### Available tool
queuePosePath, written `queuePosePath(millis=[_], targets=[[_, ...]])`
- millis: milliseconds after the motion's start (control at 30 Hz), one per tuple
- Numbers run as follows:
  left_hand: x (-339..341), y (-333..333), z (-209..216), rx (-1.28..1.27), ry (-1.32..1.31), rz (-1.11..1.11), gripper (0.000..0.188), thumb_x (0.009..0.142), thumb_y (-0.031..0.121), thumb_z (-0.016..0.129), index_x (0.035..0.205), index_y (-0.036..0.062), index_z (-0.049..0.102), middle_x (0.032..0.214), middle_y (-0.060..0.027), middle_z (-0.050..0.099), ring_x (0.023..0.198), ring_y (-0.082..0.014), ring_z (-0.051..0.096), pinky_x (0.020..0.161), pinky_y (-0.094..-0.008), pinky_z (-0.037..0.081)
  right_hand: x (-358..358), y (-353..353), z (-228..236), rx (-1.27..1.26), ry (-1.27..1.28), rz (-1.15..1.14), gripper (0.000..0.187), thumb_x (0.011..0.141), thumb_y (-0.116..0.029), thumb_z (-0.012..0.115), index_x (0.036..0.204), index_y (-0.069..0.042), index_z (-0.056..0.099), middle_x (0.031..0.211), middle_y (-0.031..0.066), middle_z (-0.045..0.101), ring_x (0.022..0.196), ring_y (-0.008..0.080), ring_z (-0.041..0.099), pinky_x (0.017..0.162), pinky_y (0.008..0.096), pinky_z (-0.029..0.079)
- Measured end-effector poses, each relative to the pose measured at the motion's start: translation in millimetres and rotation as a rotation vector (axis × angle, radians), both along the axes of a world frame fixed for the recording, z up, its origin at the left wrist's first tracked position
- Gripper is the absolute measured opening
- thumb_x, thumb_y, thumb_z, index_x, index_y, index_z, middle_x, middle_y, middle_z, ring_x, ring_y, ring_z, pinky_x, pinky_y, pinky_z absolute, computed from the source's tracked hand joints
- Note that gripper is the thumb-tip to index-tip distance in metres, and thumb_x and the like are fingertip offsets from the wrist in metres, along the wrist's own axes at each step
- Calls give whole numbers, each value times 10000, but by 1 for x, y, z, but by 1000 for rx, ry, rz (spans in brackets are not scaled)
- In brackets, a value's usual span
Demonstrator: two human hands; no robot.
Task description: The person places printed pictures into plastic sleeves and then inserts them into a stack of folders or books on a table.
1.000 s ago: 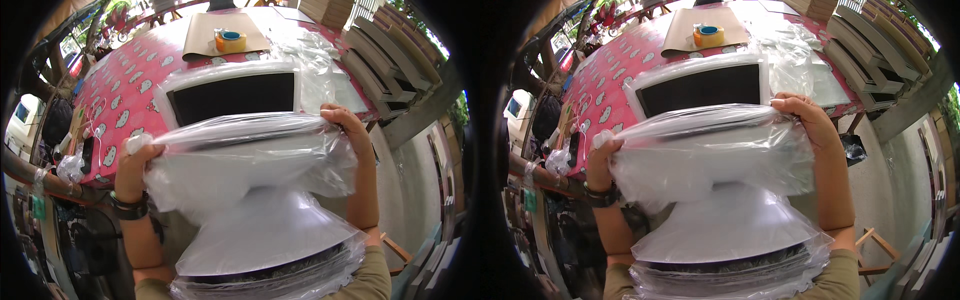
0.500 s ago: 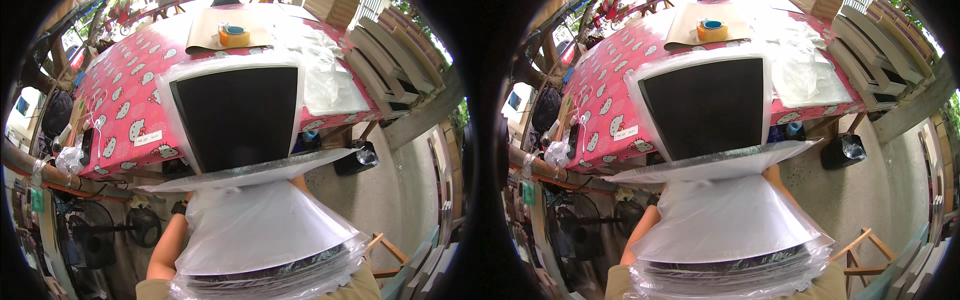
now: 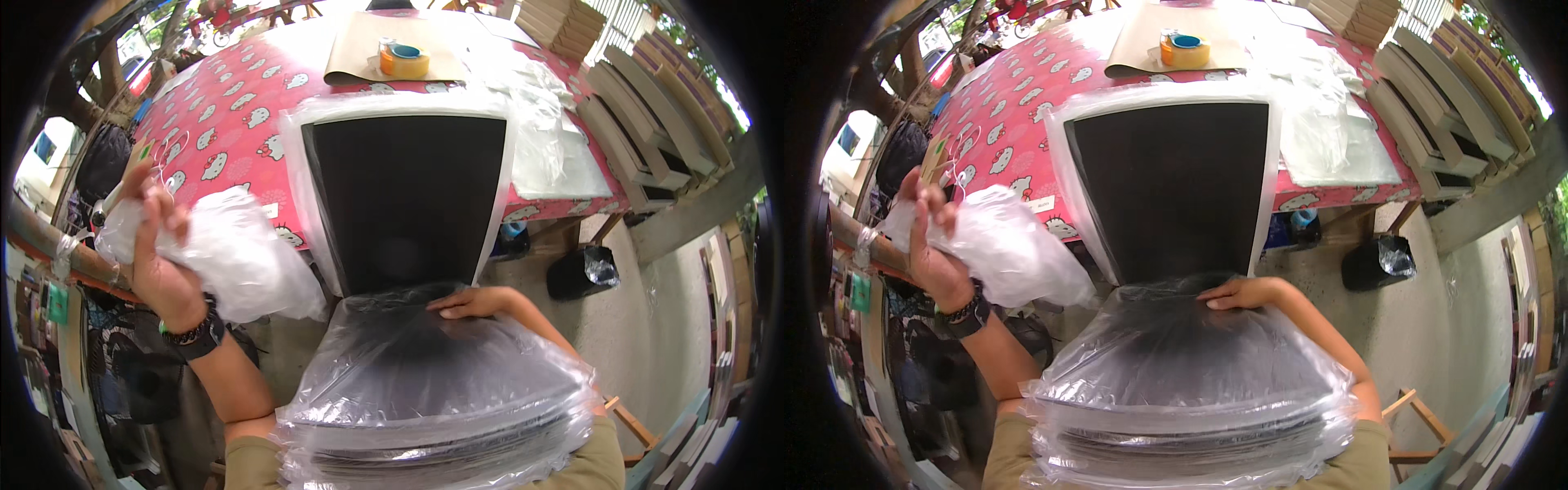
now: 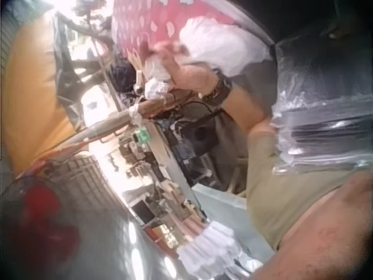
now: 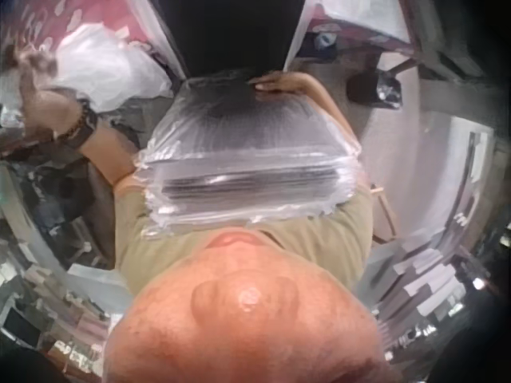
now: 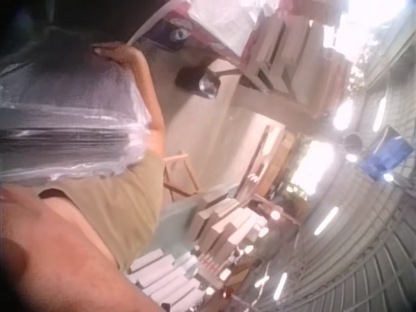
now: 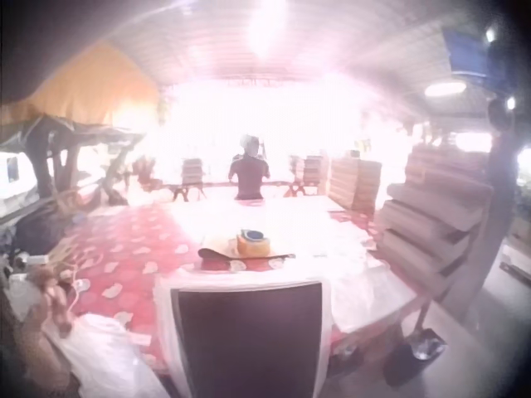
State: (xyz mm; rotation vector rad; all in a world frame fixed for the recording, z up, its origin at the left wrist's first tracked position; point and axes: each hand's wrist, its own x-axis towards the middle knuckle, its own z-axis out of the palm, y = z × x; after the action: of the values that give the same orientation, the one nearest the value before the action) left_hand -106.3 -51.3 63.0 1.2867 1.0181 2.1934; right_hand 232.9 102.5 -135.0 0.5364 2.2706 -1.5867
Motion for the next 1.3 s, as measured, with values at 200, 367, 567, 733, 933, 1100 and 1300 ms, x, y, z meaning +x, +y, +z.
queuePosePath(millis=[200, 367, 567, 733, 933, 1100, 1300], targets=[[78, 54, -24, -167, -331, -579, 459, 832, 175, 479, 1237, -12, 367, 1097, -61, 476, 879, -115, 462, 740, -235, 414, -54, 19, 106, 235, 483, -351, 224, 750, -207, 645, 906, -53, 604, 870, 76, 621, 795, 210, 576, 719, 312, 444], [112, 72, -58, -261, -388, -649, 449, 886, 230, 440, 1274, 23, 347, 1319, -54, 349, 1099, -138, 383, 931, -282, 328, -93, -14, 149, 399, 930, -461, 243, 705, -145, 695, 868, -9, 575, 779, 36, 583, 690, 112, 515, 636, 236, 422], [106, 67, -65, -497, -219, -612, 298, 840, 73, 500, 1117, -35, 508, 1012, -82, 578, 915, -128, 542, 814, -252, 423, -83, -3, 133, -18, 860, -764, 119, 800, -113, 611, 806, 3, 587, 689, -27, 546, 644, 26, 468, 572, 179, 389], [104, 63, -66, -481, -401, -570, 142, 769, 88, 635, 873, 15, 571, 851, -35, 602, 781, -99, 566, 694, -243, 459, -80, -1, 132, -103, 827, -709, 125, 794, -125, 624, 809, -9, 580, 692, -28, 542, 635, 23, 473, 571, 174, 393], [106, 66, -71, -448, -311, -467, 170, 756, 125, 663, 867, 34, 571, 795, -15, 593, 704, -88, 563, 618, -238, 463, -89, -7, 138, -162, 797, -632, 154, 808, -150, 608, 809, -1, 570, 707, -10, 550, 663, 40, 493, 588, 188, 408], [105, 67, -75, -522, -330, -447, 200, 788, 180, 631, 900, 33, 556, 814, -22, 583, 723, -90, 556, 628, -236, 460, -89, -10, 135, 150, 763, -706, 156, 838, -153, 564, 780, -8, 570, 649, -4, 546, 616, 37, 478, 548, 185, 386], [97, 61, -81, -360, -482, -799, 257, 837, 283, 555, 888, 31, 545, 786, -27, 572, 738, -97, 551, 650, -234, 457, -86, -3, 130, 116, 757, -709, 172, 852, -174, 541, 796, -14, 573, 596, -20, 491, 538, 41, 416, 500, 193, 356]])
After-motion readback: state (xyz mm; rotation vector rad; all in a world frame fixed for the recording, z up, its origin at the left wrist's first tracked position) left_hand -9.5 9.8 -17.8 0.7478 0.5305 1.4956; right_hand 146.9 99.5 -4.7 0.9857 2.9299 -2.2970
